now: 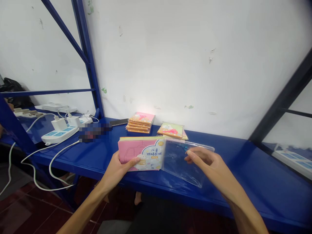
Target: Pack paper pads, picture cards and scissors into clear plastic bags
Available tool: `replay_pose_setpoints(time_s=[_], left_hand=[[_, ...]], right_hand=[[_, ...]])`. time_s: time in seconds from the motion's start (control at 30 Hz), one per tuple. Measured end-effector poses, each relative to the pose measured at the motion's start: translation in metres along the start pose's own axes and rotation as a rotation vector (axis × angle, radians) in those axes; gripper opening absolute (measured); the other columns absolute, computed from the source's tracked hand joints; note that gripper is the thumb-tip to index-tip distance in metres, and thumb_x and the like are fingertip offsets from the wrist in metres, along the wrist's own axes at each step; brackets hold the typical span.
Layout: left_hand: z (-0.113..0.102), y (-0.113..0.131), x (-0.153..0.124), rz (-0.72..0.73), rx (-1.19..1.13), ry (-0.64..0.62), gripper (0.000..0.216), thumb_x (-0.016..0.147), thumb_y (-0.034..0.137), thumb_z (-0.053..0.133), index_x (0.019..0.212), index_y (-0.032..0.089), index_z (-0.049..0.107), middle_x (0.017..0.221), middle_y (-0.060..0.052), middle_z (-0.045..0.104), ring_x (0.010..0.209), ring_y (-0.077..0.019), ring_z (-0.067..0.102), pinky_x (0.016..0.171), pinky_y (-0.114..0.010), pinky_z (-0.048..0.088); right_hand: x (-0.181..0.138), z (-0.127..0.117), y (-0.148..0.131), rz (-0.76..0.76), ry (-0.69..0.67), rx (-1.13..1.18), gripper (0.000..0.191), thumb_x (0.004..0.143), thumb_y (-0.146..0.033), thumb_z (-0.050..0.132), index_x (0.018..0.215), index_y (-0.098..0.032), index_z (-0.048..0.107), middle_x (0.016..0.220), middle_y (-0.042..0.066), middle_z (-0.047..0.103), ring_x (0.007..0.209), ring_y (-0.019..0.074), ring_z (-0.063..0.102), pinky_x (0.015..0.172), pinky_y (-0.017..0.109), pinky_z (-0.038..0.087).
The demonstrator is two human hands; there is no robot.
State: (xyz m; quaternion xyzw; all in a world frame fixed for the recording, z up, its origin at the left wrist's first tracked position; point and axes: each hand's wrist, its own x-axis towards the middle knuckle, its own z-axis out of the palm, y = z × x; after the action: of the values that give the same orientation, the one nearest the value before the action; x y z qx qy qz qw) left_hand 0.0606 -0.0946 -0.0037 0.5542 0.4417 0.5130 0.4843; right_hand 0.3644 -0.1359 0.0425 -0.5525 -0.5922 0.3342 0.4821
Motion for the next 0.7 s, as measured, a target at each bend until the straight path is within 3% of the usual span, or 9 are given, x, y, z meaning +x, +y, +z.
replay_pose_setpoints(time_s=[0.13,0.27,0.57,0.7], left_hand=[[0.000,-0.006,0.001,0.043,-0.059,0.050,0.057,0.073,0.038,0.088,0.120,0.011,0.070,0.120,-0.014,0.078,0.110,-0.0357,0.074,0.093,-0.042,0.062],[-0.005,-0.007,0.001,0.052,-0.193,0.012,0.058,0.076,0.031,0.087,0.127,0.011,0.067,0.120,-0.015,0.078,0.108,-0.0350,0.074,0.096,-0.044,0.061],[-0.003,-0.001,-0.002,0.002,-0.297,-0.043,0.067,0.079,0.025,0.084,0.140,0.014,0.058,0.125,-0.016,0.075,0.110,-0.0351,0.074,0.094,-0.045,0.062],[0.004,0.003,-0.004,-0.088,-0.376,-0.096,0.072,0.083,0.026,0.082,0.148,0.016,0.052,0.128,-0.017,0.074,0.109,-0.0349,0.074,0.090,-0.043,0.064]], right_hand=[[-0.001,-0.001,-0.002,0.005,0.005,-0.030,0.045,0.085,-0.064,0.068,0.098,-0.021,0.073,0.089,0.007,0.079,0.090,0.0245,0.075,0.085,0.032,0.057],[-0.005,-0.004,-0.006,0.014,0.014,-0.074,0.044,0.086,-0.065,0.067,0.098,-0.023,0.072,0.084,0.005,0.079,0.088,0.0239,0.075,0.084,0.031,0.056],[-0.006,-0.004,-0.007,-0.014,0.002,-0.098,0.042,0.087,-0.064,0.066,0.095,-0.023,0.072,0.082,0.004,0.078,0.085,0.0229,0.073,0.082,0.030,0.055],[-0.002,0.001,-0.002,-0.057,0.005,-0.044,0.038,0.089,-0.061,0.066,0.091,-0.024,0.072,0.081,0.003,0.077,0.083,0.0200,0.072,0.080,0.027,0.056]])
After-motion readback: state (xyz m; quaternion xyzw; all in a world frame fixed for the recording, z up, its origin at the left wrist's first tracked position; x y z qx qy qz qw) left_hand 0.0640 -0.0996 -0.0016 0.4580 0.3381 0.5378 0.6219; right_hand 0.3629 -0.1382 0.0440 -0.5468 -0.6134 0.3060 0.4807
